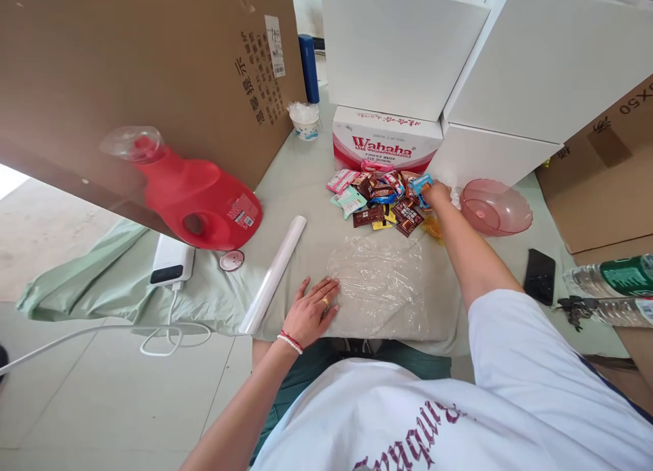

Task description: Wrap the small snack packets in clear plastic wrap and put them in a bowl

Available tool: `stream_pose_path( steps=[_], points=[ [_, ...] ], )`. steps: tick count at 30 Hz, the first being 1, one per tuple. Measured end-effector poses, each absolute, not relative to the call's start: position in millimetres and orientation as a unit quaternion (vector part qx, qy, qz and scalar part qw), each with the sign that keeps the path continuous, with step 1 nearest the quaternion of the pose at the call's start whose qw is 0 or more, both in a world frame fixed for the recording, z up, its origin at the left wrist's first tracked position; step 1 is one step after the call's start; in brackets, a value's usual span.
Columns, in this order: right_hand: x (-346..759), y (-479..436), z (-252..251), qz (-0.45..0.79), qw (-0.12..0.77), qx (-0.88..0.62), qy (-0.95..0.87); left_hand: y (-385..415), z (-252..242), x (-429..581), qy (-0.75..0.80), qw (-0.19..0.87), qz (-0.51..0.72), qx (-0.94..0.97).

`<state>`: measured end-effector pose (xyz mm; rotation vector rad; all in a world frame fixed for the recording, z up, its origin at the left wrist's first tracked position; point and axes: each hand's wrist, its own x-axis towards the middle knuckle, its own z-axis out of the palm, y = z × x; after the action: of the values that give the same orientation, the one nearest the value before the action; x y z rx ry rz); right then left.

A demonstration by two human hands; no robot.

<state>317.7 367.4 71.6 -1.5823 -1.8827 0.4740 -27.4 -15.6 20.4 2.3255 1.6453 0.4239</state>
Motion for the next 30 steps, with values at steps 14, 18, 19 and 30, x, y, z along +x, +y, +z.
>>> stream_pose_path(
  steps=[14, 18, 19, 30],
  points=[
    [347.6, 265.1, 115.2, 0.059, 0.267, -0.676, -0.684, -15.4, 21.7, -26.9, 0.561, 0.142, 0.15, 0.802],
    [389.3, 185.9, 97.1, 0.053, 0.115, -0.664, -0.737, -15.3, 22.1, -25.9, 0.561, 0.151, 0.153, 0.799],
    [395.8, 168.9, 88.4, 0.058, 0.074, -0.678, -0.729, -15.4, 22.1, -25.8, 0.562, 0.152, 0.153, 0.799],
    [350.8, 159.9, 125.0, 0.212, 0.139, -0.53, -0.809, -15.9, 21.8, -24.1, 0.565, 0.146, 0.159, 0.796]
  ],
)
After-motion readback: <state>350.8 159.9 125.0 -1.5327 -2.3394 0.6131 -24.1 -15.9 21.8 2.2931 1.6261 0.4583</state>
